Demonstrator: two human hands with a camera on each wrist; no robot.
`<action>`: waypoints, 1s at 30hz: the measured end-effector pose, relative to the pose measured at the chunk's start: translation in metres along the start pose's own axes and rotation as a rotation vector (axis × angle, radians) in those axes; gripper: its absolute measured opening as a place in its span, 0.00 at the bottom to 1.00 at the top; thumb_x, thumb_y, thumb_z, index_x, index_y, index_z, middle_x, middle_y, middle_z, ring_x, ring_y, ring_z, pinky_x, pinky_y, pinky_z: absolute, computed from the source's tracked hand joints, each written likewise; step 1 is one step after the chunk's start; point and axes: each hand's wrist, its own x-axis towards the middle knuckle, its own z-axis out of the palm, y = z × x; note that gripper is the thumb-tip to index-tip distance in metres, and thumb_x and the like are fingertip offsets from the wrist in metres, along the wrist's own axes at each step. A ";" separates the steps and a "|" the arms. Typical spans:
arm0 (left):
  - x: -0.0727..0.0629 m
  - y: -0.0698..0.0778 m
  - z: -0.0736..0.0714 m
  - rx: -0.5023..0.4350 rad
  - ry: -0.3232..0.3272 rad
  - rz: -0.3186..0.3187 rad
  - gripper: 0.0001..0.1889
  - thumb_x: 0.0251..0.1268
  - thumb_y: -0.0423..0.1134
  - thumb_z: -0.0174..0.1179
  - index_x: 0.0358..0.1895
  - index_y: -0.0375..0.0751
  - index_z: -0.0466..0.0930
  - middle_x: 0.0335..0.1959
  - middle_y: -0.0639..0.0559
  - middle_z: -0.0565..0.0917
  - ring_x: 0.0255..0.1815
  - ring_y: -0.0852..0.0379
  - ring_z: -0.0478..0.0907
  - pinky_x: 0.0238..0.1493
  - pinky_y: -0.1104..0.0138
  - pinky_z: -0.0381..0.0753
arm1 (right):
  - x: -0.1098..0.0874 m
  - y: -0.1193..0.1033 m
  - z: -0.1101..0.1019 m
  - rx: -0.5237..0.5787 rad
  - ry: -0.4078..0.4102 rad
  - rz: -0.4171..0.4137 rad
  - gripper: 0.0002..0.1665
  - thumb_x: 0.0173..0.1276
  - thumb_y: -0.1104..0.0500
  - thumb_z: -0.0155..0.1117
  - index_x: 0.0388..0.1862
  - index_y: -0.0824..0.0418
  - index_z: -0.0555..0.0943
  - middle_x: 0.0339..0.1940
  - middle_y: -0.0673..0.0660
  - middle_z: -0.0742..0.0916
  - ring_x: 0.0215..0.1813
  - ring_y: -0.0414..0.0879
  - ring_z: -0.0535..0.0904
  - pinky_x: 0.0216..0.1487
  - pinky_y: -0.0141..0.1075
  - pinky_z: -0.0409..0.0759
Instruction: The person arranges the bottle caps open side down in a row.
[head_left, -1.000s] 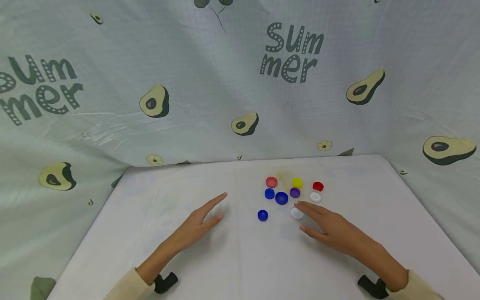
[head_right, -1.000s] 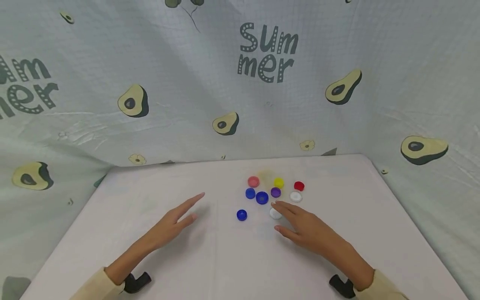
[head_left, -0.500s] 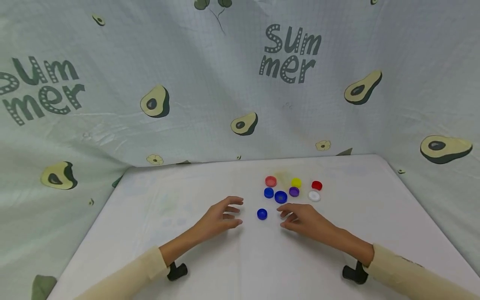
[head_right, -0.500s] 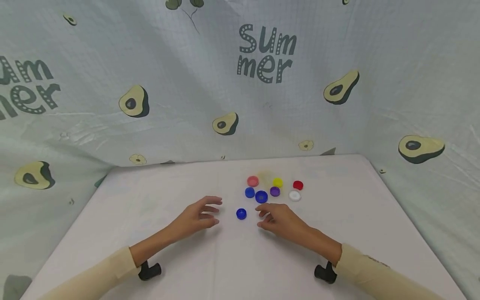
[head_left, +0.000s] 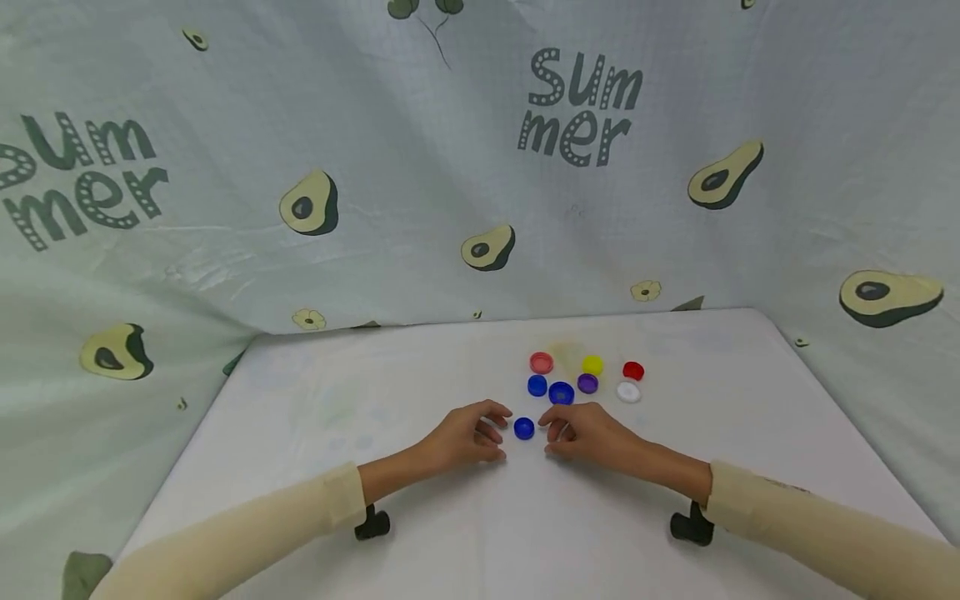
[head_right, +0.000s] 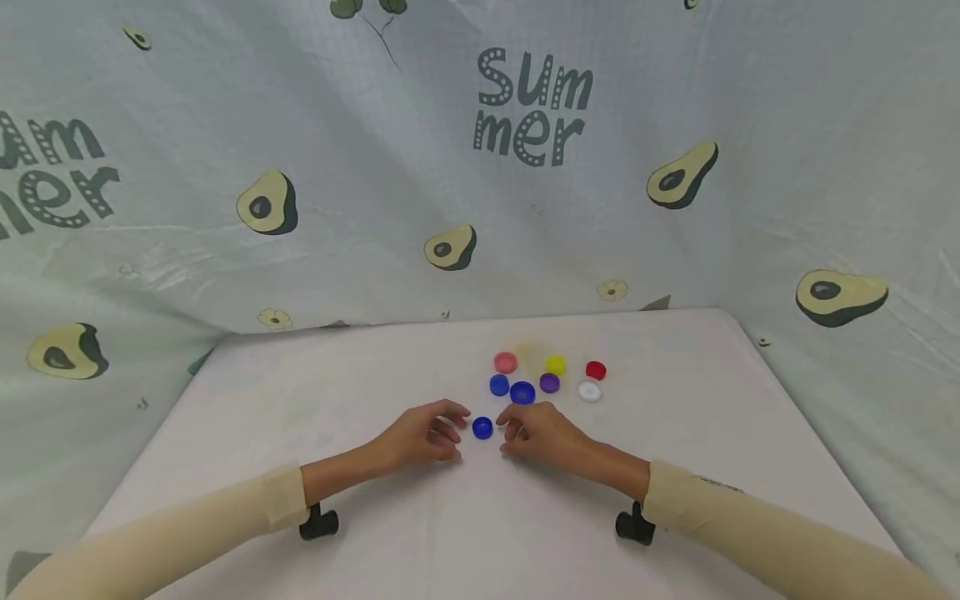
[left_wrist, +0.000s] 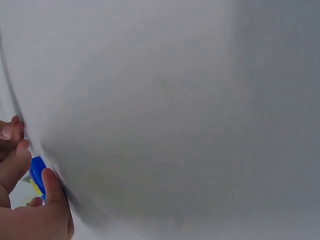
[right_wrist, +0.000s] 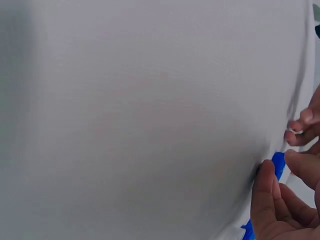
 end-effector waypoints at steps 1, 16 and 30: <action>0.002 0.000 0.000 0.017 0.008 0.002 0.26 0.60 0.26 0.70 0.63 0.31 0.74 0.52 0.40 0.81 0.45 0.51 0.83 0.44 0.72 0.85 | 0.002 -0.001 0.001 0.004 -0.004 0.000 0.20 0.65 0.61 0.75 0.54 0.65 0.83 0.33 0.45 0.86 0.34 0.36 0.79 0.38 0.25 0.81; 0.035 0.003 0.000 0.161 0.043 0.040 0.18 0.61 0.29 0.72 0.53 0.31 0.82 0.40 0.45 0.86 0.33 0.62 0.79 0.37 0.76 0.79 | 0.027 -0.002 0.010 0.051 0.083 0.086 0.18 0.64 0.64 0.75 0.52 0.66 0.83 0.30 0.49 0.84 0.25 0.39 0.78 0.30 0.28 0.82; 0.035 0.004 0.005 0.137 0.086 0.039 0.11 0.64 0.32 0.70 0.48 0.35 0.86 0.42 0.47 0.88 0.39 0.58 0.84 0.40 0.73 0.82 | 0.022 -0.003 0.006 0.072 0.119 0.024 0.13 0.63 0.62 0.76 0.46 0.62 0.85 0.31 0.48 0.84 0.30 0.39 0.79 0.32 0.28 0.82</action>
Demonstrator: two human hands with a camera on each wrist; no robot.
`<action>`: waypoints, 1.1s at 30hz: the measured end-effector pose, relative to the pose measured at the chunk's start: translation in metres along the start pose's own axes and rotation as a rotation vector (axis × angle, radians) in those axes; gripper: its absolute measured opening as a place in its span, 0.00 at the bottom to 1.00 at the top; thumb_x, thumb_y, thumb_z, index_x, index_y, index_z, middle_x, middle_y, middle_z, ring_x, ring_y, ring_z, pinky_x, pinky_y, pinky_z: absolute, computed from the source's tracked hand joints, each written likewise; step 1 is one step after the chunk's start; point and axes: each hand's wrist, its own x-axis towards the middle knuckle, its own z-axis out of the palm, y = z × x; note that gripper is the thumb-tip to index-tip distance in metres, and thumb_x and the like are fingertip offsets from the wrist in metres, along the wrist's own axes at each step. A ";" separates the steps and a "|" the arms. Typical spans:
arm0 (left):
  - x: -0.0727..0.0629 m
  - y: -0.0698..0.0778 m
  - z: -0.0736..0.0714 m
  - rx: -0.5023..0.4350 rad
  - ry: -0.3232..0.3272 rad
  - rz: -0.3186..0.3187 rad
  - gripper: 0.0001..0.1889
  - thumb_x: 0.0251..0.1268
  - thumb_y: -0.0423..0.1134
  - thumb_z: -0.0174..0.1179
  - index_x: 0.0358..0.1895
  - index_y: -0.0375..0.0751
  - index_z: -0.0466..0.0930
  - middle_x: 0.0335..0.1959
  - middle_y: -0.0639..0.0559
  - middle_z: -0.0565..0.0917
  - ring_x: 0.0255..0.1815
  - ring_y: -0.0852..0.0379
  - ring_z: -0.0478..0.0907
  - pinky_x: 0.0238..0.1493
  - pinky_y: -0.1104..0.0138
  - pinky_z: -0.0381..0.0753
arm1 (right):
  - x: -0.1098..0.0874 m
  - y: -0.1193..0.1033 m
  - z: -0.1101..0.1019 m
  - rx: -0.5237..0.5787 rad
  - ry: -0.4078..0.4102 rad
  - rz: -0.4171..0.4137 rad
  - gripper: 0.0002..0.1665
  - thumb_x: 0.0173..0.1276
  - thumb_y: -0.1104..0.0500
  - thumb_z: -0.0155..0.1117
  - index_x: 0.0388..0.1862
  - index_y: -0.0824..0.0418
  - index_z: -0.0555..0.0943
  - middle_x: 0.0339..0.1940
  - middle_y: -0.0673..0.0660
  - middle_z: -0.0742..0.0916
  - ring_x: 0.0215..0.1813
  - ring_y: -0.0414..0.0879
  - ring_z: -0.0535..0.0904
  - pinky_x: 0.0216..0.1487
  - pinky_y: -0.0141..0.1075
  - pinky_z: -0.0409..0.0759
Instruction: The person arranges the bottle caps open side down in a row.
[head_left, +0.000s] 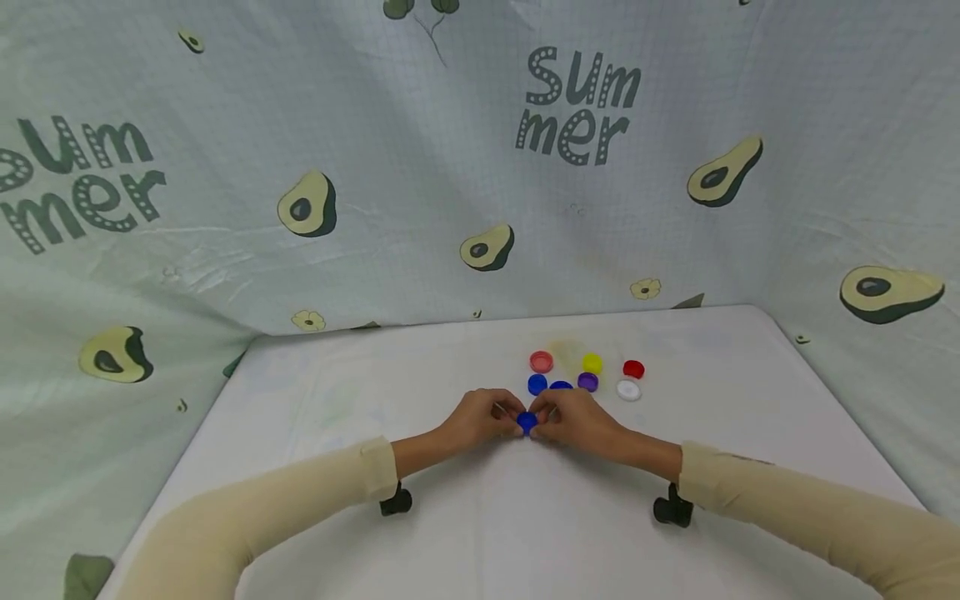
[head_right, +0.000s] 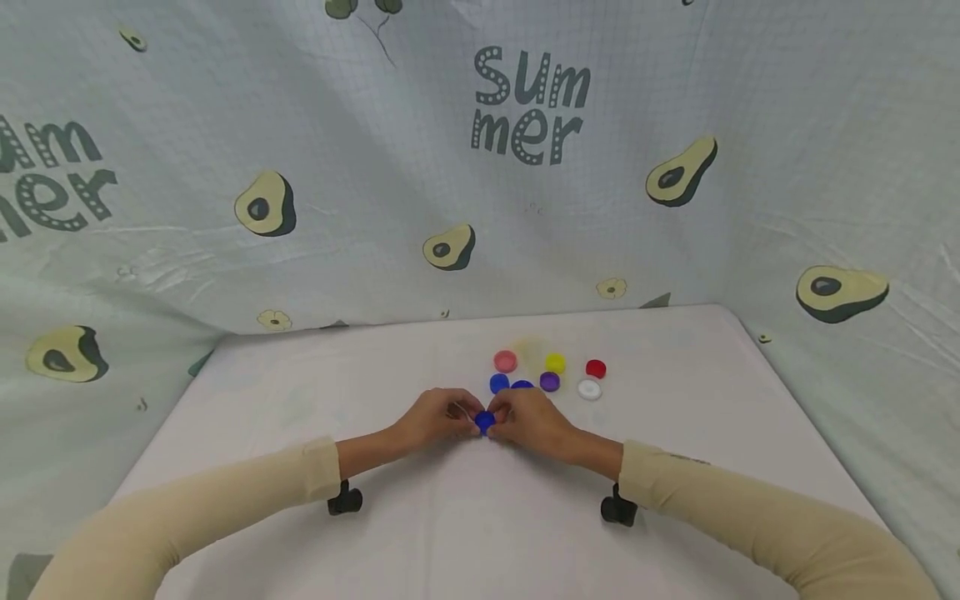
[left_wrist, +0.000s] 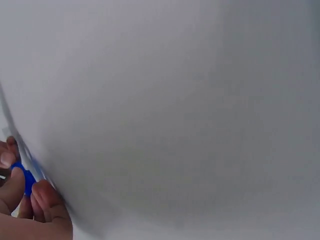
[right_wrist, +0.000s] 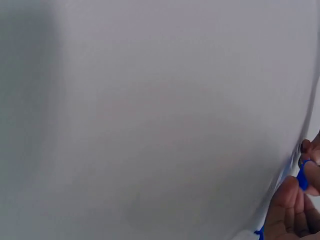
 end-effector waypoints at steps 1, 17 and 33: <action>-0.002 0.001 0.001 -0.021 0.008 0.001 0.11 0.65 0.32 0.69 0.49 0.35 0.86 0.44 0.46 0.88 0.41 0.55 0.85 0.41 0.73 0.83 | -0.001 0.000 -0.001 0.003 0.006 -0.010 0.13 0.63 0.62 0.77 0.45 0.62 0.85 0.31 0.47 0.84 0.31 0.39 0.79 0.33 0.28 0.82; -0.014 0.012 -0.009 -0.277 0.108 0.185 0.14 0.67 0.29 0.65 0.55 0.29 0.83 0.51 0.38 0.86 0.50 0.47 0.87 0.52 0.68 0.84 | -0.006 -0.008 -0.016 0.134 0.106 -0.192 0.17 0.63 0.62 0.76 0.50 0.60 0.86 0.43 0.50 0.91 0.44 0.40 0.88 0.47 0.31 0.86; -0.027 0.011 -0.023 -0.360 0.129 0.260 0.14 0.68 0.28 0.64 0.55 0.31 0.83 0.51 0.39 0.85 0.50 0.52 0.86 0.54 0.65 0.85 | -0.005 -0.017 -0.008 0.217 0.195 -0.274 0.18 0.64 0.55 0.76 0.52 0.57 0.87 0.45 0.49 0.91 0.46 0.39 0.88 0.51 0.36 0.86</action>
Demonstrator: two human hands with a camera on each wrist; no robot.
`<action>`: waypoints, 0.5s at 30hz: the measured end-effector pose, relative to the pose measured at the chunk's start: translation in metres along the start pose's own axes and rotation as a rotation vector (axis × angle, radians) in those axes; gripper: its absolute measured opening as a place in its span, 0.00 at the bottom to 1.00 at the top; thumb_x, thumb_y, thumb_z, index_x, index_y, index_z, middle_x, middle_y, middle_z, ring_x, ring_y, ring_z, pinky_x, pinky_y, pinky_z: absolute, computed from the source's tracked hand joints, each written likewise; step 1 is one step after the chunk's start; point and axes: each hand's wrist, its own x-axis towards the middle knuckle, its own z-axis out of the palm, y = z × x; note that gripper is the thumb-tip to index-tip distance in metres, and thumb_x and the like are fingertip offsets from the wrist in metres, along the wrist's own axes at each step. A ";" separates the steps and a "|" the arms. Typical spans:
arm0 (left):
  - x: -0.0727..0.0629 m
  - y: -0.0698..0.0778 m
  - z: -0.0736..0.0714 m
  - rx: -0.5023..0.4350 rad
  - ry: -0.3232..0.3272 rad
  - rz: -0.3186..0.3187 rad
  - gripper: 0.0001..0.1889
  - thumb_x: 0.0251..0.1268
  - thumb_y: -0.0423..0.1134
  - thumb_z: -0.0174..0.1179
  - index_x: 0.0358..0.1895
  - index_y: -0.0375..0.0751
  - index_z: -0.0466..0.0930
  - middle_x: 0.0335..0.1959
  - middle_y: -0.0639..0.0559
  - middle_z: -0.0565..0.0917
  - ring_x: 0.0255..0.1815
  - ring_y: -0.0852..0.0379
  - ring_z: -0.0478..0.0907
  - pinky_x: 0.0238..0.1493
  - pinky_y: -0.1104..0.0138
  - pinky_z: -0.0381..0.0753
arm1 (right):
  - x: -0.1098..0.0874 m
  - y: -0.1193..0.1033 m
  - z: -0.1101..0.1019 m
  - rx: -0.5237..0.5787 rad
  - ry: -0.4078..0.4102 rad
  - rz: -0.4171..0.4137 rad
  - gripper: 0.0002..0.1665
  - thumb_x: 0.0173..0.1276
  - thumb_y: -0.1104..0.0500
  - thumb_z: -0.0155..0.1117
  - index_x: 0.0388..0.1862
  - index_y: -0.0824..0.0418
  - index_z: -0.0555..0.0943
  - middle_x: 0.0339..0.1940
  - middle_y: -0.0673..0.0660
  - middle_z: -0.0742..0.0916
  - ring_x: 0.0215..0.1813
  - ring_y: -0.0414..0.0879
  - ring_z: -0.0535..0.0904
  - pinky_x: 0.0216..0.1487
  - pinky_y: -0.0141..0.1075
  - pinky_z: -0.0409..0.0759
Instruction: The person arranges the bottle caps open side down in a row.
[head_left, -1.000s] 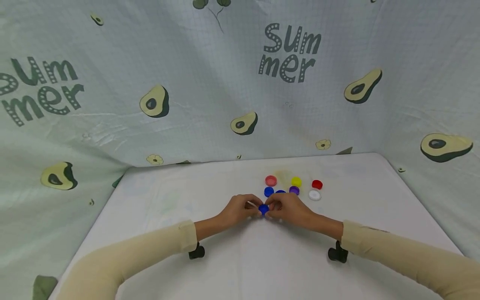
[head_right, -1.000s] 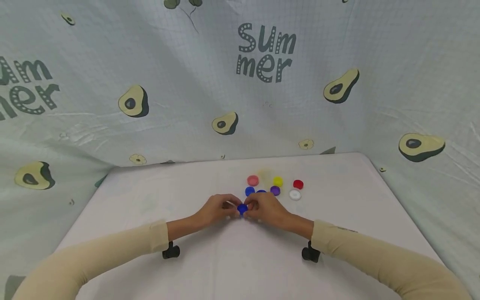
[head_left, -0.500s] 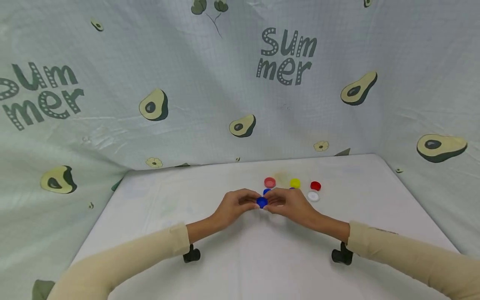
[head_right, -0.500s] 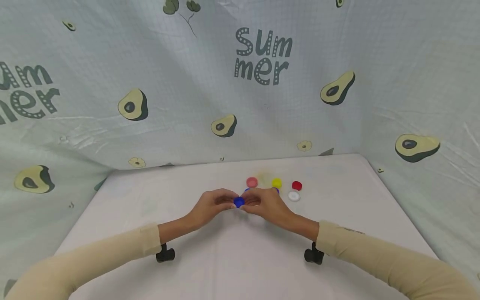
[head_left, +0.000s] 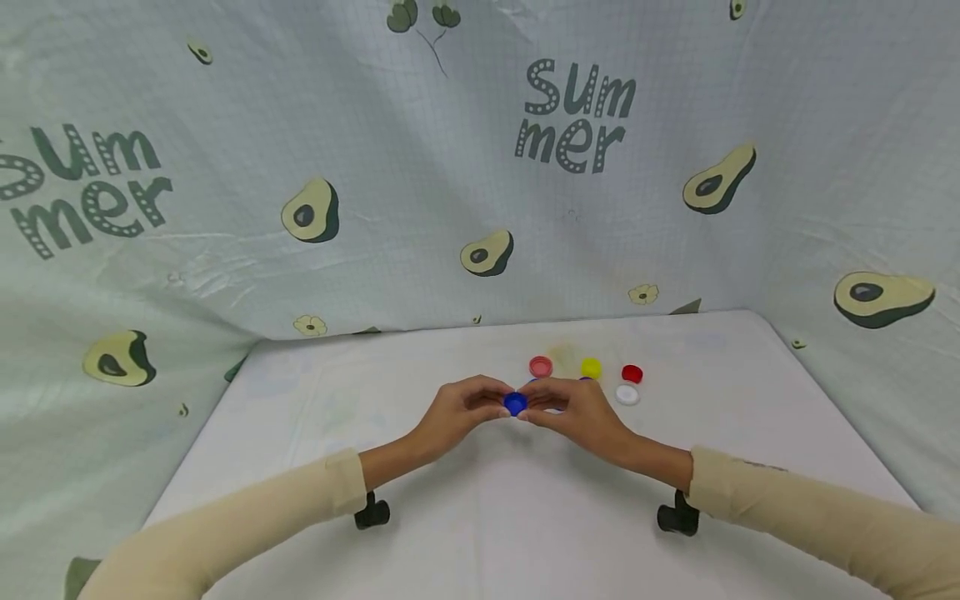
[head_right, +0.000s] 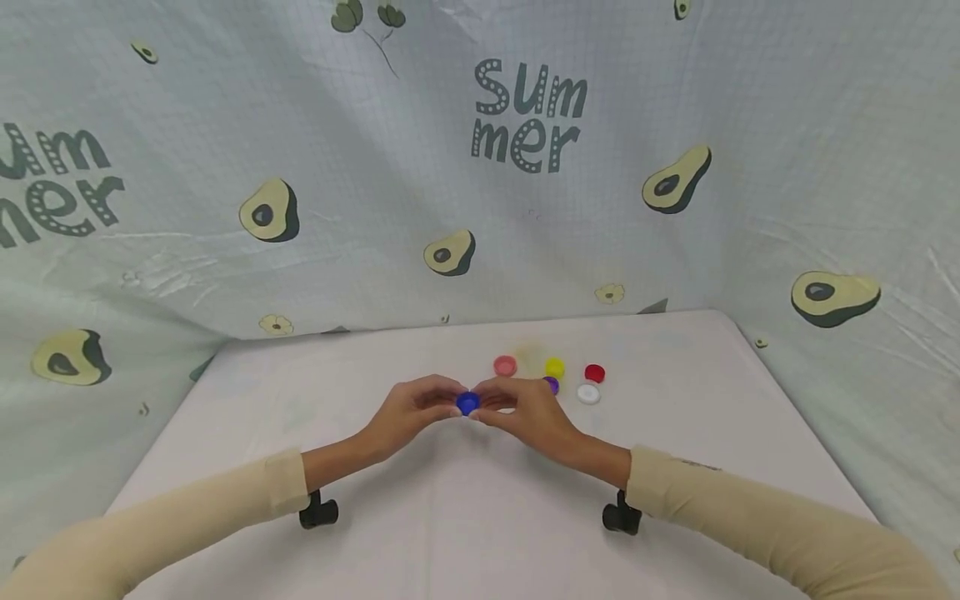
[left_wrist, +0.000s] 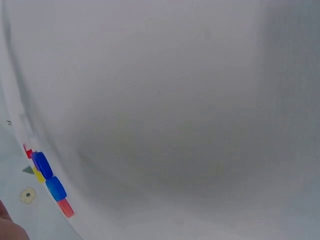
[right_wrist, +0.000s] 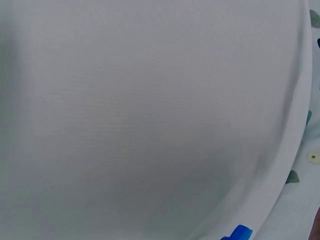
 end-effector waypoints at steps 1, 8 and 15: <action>-0.001 0.000 -0.001 0.001 0.000 0.002 0.14 0.68 0.28 0.64 0.55 0.31 0.83 0.51 0.39 0.85 0.50 0.51 0.86 0.54 0.65 0.85 | 0.000 -0.001 0.001 0.003 -0.001 -0.005 0.18 0.64 0.55 0.76 0.52 0.57 0.87 0.45 0.49 0.91 0.46 0.40 0.88 0.51 0.36 0.86; -0.008 0.006 -0.013 0.007 0.014 -0.018 0.14 0.69 0.28 0.64 0.55 0.33 0.83 0.51 0.40 0.85 0.51 0.51 0.86 0.55 0.65 0.84 | 0.008 -0.008 0.009 0.000 -0.021 -0.020 0.19 0.66 0.56 0.74 0.55 0.58 0.86 0.48 0.50 0.90 0.48 0.39 0.88 0.52 0.33 0.84; -0.016 0.011 -0.026 0.024 0.045 -0.063 0.13 0.68 0.29 0.65 0.54 0.35 0.84 0.51 0.42 0.86 0.51 0.53 0.87 0.54 0.64 0.84 | 0.016 -0.013 0.022 0.020 -0.026 -0.037 0.19 0.68 0.56 0.73 0.56 0.59 0.85 0.50 0.51 0.90 0.50 0.40 0.88 0.51 0.33 0.85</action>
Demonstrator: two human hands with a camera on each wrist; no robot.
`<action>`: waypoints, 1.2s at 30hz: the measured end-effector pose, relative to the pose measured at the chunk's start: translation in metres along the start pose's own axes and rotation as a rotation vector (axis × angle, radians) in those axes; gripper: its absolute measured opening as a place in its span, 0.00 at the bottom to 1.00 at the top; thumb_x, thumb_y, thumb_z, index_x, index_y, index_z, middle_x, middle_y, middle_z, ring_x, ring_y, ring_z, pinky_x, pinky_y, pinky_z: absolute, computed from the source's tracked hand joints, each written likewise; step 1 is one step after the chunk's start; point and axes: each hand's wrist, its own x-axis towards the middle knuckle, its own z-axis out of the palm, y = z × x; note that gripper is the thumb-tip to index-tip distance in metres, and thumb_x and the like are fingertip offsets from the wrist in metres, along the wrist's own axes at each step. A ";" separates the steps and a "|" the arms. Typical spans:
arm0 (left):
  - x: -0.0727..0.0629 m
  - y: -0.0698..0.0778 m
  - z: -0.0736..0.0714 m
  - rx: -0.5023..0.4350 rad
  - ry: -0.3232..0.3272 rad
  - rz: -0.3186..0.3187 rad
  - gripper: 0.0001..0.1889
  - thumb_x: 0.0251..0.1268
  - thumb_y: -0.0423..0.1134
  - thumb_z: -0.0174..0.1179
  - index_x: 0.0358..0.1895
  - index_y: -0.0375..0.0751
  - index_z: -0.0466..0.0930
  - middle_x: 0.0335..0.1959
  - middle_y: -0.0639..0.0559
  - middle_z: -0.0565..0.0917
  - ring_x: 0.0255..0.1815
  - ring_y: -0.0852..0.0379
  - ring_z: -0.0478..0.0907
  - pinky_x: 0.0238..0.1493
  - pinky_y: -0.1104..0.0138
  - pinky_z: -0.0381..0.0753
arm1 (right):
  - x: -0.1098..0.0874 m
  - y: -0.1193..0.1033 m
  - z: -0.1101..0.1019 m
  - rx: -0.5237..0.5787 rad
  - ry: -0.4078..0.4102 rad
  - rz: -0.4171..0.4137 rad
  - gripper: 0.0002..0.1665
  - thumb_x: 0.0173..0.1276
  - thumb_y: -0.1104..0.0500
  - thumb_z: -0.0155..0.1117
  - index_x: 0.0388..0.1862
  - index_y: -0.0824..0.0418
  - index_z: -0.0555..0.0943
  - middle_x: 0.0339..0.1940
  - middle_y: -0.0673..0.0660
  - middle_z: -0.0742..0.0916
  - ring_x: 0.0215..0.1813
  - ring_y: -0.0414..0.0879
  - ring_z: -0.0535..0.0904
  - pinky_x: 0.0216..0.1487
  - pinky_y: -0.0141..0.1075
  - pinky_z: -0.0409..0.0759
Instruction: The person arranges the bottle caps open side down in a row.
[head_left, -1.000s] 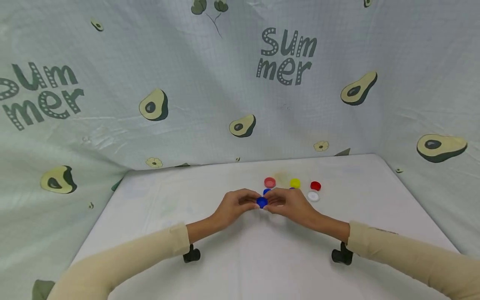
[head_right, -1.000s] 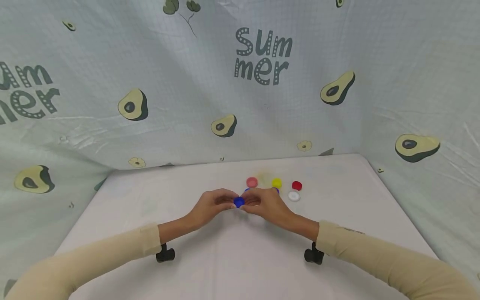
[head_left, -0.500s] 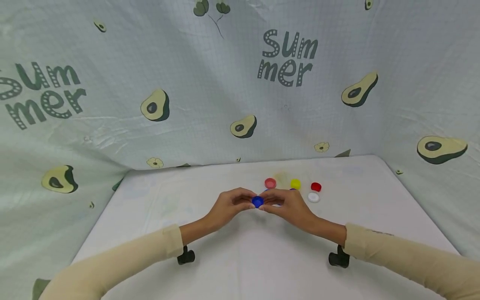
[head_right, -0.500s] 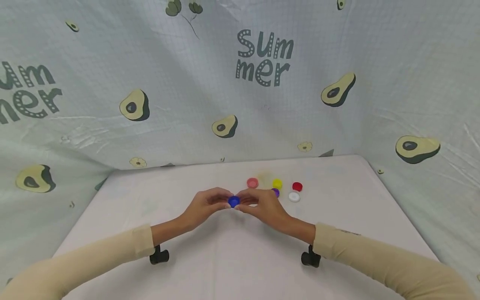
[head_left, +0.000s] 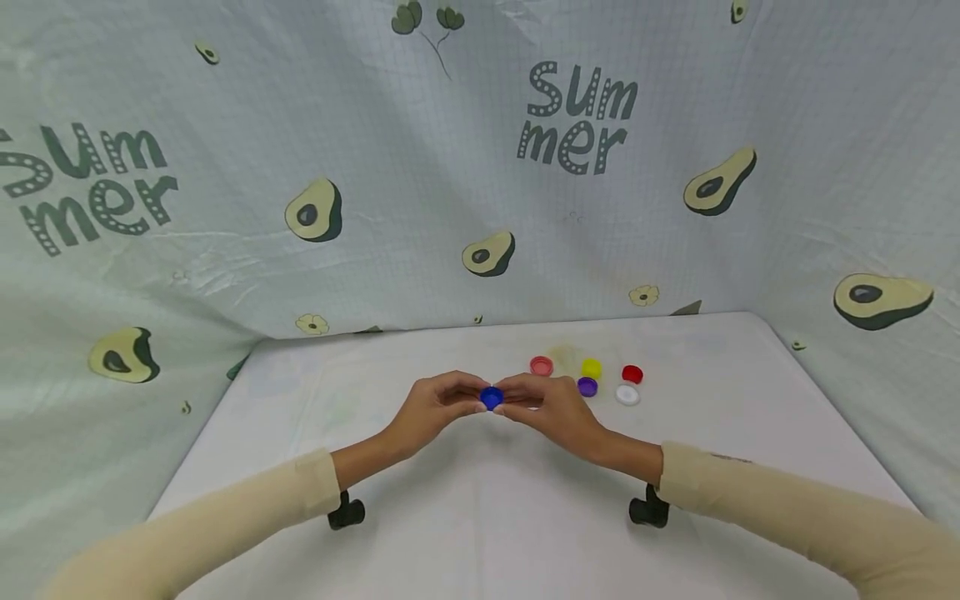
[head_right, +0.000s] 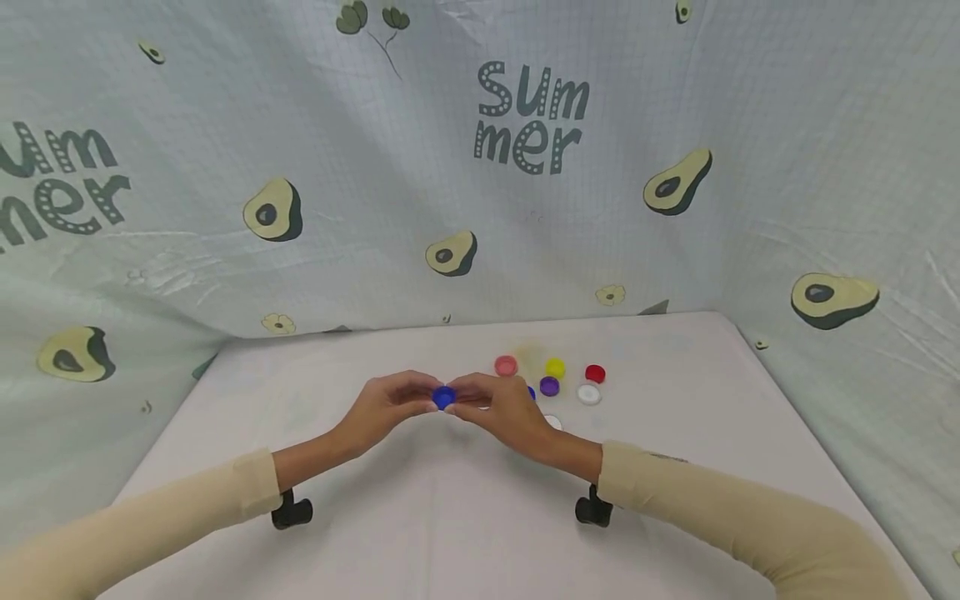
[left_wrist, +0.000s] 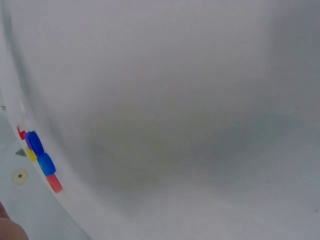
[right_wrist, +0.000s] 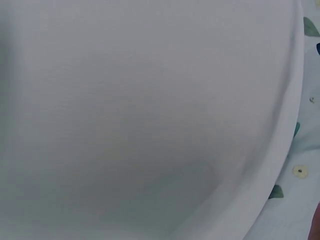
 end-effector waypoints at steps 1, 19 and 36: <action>-0.001 0.001 -0.002 0.001 0.002 -0.002 0.13 0.68 0.29 0.65 0.54 0.34 0.84 0.51 0.42 0.86 0.51 0.53 0.87 0.54 0.64 0.84 | 0.001 -0.001 0.002 0.004 0.001 0.002 0.19 0.68 0.56 0.73 0.56 0.59 0.85 0.49 0.51 0.90 0.50 0.40 0.88 0.51 0.33 0.84; -0.011 0.002 -0.030 0.000 0.104 -0.058 0.15 0.65 0.31 0.68 0.55 0.34 0.86 0.52 0.42 0.88 0.51 0.54 0.87 0.53 0.65 0.84 | 0.030 -0.004 0.025 0.045 0.012 -0.030 0.18 0.69 0.55 0.72 0.56 0.58 0.86 0.50 0.50 0.90 0.50 0.38 0.88 0.51 0.32 0.84; -0.033 -0.020 -0.052 0.045 0.194 -0.121 0.17 0.66 0.33 0.69 0.56 0.31 0.84 0.51 0.39 0.87 0.50 0.59 0.87 0.52 0.68 0.84 | 0.052 0.008 0.061 0.128 0.000 -0.015 0.20 0.67 0.57 0.73 0.56 0.61 0.87 0.47 0.55 0.91 0.47 0.43 0.89 0.49 0.32 0.85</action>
